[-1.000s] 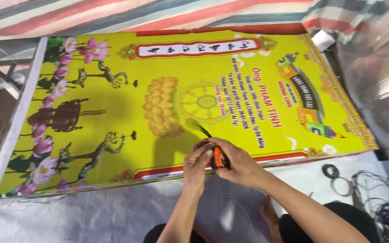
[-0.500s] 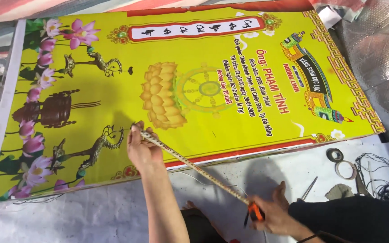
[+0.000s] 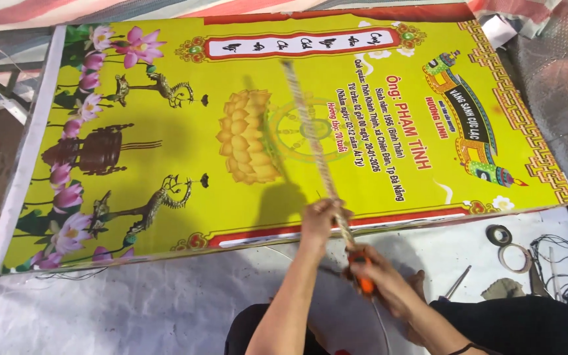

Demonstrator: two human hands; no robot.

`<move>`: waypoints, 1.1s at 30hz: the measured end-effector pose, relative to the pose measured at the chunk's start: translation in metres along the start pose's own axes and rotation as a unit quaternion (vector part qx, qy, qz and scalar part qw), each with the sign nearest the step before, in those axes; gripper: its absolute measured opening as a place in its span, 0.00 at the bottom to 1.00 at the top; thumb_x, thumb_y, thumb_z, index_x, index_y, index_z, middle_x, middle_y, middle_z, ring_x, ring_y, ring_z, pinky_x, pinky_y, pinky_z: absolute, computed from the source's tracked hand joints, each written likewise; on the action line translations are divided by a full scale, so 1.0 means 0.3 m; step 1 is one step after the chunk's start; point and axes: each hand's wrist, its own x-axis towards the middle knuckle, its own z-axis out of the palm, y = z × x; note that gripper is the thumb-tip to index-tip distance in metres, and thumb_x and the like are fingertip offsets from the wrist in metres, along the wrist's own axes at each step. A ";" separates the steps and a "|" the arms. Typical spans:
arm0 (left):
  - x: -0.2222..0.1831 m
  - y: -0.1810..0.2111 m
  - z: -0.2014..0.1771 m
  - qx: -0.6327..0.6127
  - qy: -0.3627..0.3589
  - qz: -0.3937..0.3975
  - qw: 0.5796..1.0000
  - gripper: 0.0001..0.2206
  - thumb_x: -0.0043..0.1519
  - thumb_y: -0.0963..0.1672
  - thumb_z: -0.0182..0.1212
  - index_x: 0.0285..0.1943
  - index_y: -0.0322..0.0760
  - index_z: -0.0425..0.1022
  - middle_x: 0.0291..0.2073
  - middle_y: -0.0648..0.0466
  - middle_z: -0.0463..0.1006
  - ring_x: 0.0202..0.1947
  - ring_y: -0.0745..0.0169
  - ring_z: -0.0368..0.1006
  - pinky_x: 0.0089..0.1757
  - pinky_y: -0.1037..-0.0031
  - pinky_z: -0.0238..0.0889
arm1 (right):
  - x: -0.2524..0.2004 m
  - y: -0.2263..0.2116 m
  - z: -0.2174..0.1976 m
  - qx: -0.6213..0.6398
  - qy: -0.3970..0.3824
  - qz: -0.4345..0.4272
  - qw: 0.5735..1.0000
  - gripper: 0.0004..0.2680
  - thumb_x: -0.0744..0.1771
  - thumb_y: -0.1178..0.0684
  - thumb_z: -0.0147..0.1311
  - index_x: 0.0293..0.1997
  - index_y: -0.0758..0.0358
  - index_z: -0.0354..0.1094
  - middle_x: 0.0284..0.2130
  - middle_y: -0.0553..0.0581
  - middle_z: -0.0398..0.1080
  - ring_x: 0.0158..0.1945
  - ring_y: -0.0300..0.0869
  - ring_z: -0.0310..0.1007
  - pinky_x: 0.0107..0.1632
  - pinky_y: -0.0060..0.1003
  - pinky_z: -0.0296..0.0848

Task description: Measuring and applying LED strips or decorative trim to the edge of a large printed banner using a tape measure and utility knife.

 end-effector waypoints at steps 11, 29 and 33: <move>0.089 0.095 -0.072 -0.081 0.167 0.063 0.981 0.09 0.68 0.34 0.46 0.44 0.26 0.76 0.26 0.45 0.81 0.23 0.62 0.71 0.28 0.74 0.62 | 0.129 0.729 -0.444 0.113 -0.143 0.022 0.983 0.22 0.56 0.63 0.63 0.55 0.73 0.66 0.41 0.73 0.74 0.38 0.54 0.79 0.35 0.33 0.69; -0.117 0.257 -0.070 -0.108 0.129 0.126 0.978 0.16 0.66 0.41 0.60 0.64 0.47 0.75 0.63 0.51 0.70 0.52 0.58 0.76 0.53 0.62 0.65 | 0.731 -0.422 -0.133 -0.028 0.121 -0.007 0.992 0.16 0.61 0.39 0.63 0.43 0.56 0.63 0.24 0.63 0.72 0.14 0.45 0.64 0.16 0.33 0.47; -0.087 0.256 -0.060 -0.156 0.141 0.114 0.971 0.17 0.66 0.41 0.60 0.64 0.46 0.73 0.62 0.53 0.69 0.50 0.58 0.75 0.51 0.64 0.65 | 0.751 -0.497 -0.090 -0.022 0.126 0.010 0.992 0.18 0.62 0.39 0.62 0.45 0.57 0.61 0.25 0.63 0.72 0.15 0.43 0.64 0.17 0.31 0.47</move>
